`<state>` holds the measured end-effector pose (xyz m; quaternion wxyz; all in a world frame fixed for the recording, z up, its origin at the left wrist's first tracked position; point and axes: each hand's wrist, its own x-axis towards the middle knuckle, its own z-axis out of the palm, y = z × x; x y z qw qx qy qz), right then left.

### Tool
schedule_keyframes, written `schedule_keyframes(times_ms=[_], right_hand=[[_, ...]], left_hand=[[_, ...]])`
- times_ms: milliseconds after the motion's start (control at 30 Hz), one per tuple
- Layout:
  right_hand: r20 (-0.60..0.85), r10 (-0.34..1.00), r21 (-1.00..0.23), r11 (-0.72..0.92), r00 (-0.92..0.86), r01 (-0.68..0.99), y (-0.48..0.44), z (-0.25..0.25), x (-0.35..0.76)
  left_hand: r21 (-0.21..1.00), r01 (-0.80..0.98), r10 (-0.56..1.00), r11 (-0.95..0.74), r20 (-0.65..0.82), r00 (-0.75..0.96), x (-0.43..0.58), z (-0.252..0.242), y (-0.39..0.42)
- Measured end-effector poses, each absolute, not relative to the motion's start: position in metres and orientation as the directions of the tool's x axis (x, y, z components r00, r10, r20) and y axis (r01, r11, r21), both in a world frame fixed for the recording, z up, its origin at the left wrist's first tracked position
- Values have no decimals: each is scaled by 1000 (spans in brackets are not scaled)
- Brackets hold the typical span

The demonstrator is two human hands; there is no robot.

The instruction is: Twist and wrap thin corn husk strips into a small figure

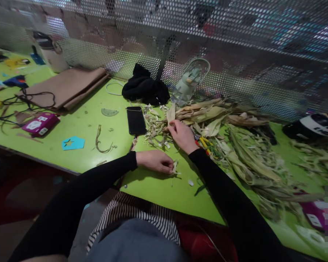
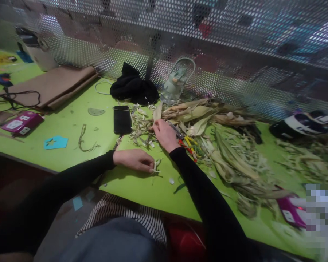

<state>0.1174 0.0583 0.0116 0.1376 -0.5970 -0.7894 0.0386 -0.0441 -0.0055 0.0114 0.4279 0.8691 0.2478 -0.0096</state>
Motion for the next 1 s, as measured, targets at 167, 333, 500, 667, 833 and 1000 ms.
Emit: schedule_keyframes(times_ms=[167,333,500,667,833,1000], right_hand=[[158,931,-176,355,-330,918,49,12,107],[147,961,-94,250,-235,964,54,21,109],[155,956,-112,269,-251,957,56,25,107],[168,942,-179,318,-289,931,34,28,108],[196,952,-224,275,-233,935,1,29,144],[243,966,-236,143,-84,961,-20,25,214]], left_hand=[[733,447,435,-512,-228,871,-43,11,-6],[745,443,434,-499,-228,872,-43,13,-6],[732,450,440,-511,-227,869,-43,15,-8],[738,439,450,-513,-205,869,-46,13,-13],[683,564,670,-464,-147,728,-48,9,-12],[695,550,757,-464,-12,653,-53,4,-4]])
